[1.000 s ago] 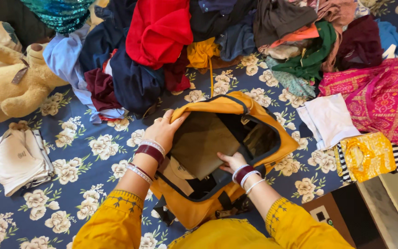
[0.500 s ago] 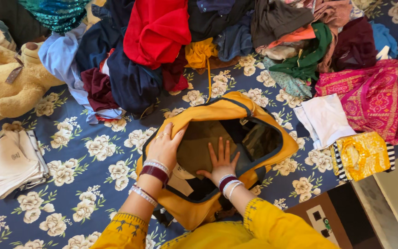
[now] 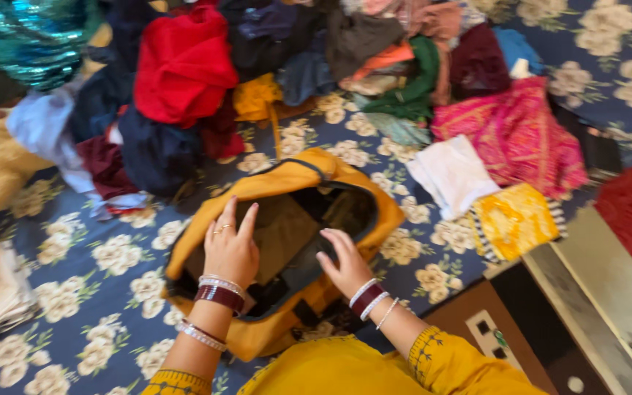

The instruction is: The person packs folded clothes into a yellow duffel bag. They pick up various folded garments from a floral-patterned table and place them into the bag one by one, adjusting the items to fit.

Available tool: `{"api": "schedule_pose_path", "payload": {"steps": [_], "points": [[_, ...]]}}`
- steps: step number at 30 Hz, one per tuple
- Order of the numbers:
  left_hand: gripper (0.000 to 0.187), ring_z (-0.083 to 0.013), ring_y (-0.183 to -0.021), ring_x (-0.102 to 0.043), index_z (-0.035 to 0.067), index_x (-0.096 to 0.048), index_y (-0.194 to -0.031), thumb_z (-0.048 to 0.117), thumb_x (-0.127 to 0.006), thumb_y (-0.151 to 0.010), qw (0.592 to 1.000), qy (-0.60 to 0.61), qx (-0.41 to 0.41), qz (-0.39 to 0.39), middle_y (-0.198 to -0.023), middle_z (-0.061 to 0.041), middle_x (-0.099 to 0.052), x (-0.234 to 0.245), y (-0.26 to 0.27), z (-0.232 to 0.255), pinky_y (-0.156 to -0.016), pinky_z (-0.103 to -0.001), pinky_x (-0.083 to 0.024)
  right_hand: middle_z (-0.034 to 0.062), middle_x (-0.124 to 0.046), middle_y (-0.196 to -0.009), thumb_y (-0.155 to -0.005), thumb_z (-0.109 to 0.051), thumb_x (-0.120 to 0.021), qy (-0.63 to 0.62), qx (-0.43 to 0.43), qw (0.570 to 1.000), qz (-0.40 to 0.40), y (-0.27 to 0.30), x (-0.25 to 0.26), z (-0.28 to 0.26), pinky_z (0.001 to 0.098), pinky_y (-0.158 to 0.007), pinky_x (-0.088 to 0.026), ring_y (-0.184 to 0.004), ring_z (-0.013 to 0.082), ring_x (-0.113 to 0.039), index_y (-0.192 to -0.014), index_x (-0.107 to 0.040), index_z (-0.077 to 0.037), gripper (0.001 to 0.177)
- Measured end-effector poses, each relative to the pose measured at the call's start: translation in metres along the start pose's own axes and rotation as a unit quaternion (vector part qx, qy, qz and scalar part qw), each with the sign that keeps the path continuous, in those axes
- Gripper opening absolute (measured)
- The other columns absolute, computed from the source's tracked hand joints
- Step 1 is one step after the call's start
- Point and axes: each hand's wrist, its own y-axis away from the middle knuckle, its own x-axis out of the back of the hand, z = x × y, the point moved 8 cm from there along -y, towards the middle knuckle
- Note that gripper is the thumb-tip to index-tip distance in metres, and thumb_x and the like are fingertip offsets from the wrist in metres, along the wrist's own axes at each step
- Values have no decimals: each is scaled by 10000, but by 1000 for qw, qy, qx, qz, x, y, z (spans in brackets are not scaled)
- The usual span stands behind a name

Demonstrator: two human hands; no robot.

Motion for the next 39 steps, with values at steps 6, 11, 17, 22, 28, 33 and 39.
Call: {"api": "schedule_pose_path", "payload": {"steps": [6, 11, 17, 22, 28, 33, 39], "points": [[680, -363, -1351, -472, 195, -510, -1458, 110, -637, -795, 998, 34, -42, -22, -1584, -164, -384, -22, -22, 90, -1137, -542, -359, 97, -613, -1214, -968, -104, -641, -14, -159, 969, 188, 41, 137, 112, 310, -850, -556, -1064, 206, -660, -1237, -614, -48, 277], [647, -333, -1386, -446, 194, -523, -1437, 106, -639, -806, 995, 37, -84, -43, -1563, -162, -397, -46, -39, 159, -1140, -543, -341, 104, -603, -1208, -951, -95, -637, 19, -247, 938, 244, 87, 216, 225, 321, -798, -550, -1010, 203, -665, -1224, -634, -56, 275], [621, -336, -1388, -439, 169, -538, -1413, 103, -641, -805, 991, 53, -110, -63, -1546, -168, -414, -75, -51, 213, -1146, -535, -329, 151, -623, -1198, -951, -132, -693, 43, -312, 898, 306, 134, 266, 350, 367, -896, -532, -998, 235, -656, -1227, -631, -15, 306], [579, -337, -1380, -457, 146, -542, -1399, 110, -642, -830, 986, 55, -135, -84, -1530, -177, -429, -102, -62, 249, -1147, -522, -342, 192, -666, -1213, -864, -165, -757, -162, -419, 810, 378, 164, 278, 418, 384, -910, -529, -1051, 278, -659, -1267, -584, -18, 462], [623, -349, -1345, -463, 166, -549, -1400, 108, -652, -788, 983, 30, -131, -128, -1526, -167, -439, -126, -74, 272, -1121, -501, -356, 242, -405, -1545, -738, -267, -874, 265, -403, 860, 165, 148, 275, 377, 521, -1165, -343, -1435, 409, -395, -1440, -521, -163, 792], [602, -343, -1348, -490, 163, -547, -1393, 109, -649, -803, 978, 29, -149, -146, -1511, -173, -458, -142, -82, 278, -1127, -507, -363, 220, -43, -1682, -733, -321, -883, 341, -418, 840, 49, 113, 254, 389, 693, -1173, -184, -1542, 445, -126, -1603, -251, -212, 1081], [594, -366, -1299, -522, 192, -557, -1386, 115, -651, -805, 978, 19, -137, -158, -1501, -158, -485, -154, -93, 270, -1097, -501, -398, 272, 36, -1695, -720, -347, -854, 347, -450, 823, -15, 89, 242, 412, 679, -1128, -224, -1540, 532, -122, -1648, -160, -165, 1173]]}}
